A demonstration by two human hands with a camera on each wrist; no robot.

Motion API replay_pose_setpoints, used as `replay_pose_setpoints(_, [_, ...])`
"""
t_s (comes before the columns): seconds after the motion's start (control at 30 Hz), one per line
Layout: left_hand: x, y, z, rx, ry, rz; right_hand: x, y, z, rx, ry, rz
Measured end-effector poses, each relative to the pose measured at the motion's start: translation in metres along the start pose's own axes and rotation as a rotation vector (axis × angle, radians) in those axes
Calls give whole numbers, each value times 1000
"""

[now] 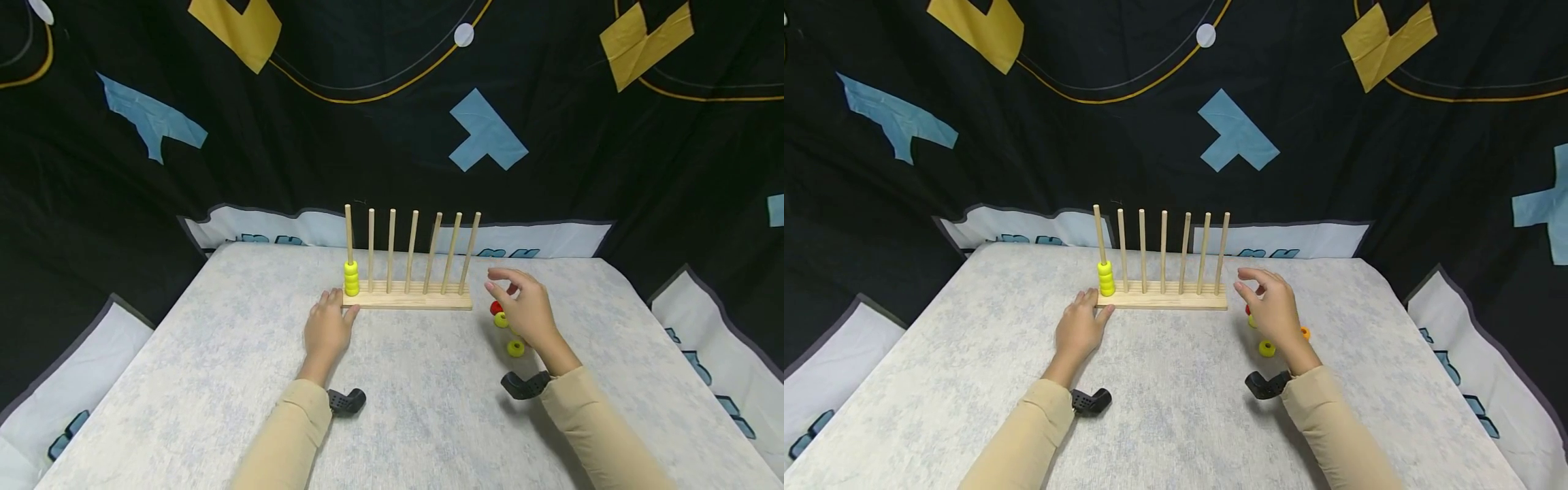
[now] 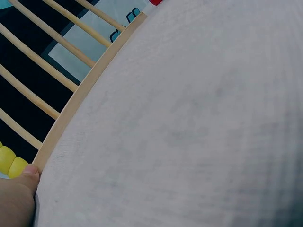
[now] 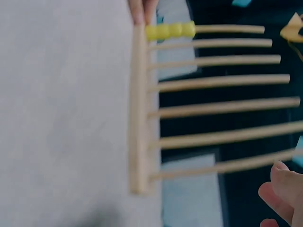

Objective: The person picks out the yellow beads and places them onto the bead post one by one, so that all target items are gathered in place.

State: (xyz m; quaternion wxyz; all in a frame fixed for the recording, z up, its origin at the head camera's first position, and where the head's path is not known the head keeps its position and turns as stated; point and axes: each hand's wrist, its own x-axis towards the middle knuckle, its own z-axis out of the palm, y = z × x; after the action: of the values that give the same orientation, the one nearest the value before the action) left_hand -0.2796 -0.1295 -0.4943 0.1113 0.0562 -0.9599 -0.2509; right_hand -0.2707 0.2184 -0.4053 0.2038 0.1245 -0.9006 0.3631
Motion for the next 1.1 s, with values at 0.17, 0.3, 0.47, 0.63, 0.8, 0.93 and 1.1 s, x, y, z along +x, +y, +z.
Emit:
replay_pose_setpoints(0.17, [0,0,-2,5,-2,-3,-12,26,-7,-39,-51,89])
replay_pose_setpoints(0.3, [0,0,-3,2,1,-3,-18,42,-7,-84,-120,146])
replay_pose_setpoints(0.47, [-1,-1,-3,-1,-3,-2,-25,55,-2,-171,-199,167])
replay_pose_setpoints(0.63, [-1,0,-3,-3,-10,-6,-28,60,3,-224,-216,138])
replay_pose_setpoints(0.8, [0,-1,-2,-4,-8,-8,-28,61,5,-239,-224,147])
replay_pose_setpoints(0.93, [0,-1,-1,0,-4,-4,-28,62,6,-261,-222,142])
replay_pose_setpoints(1.1, [0,0,1,4,-3,0,-28,63,7,-284,-227,139])
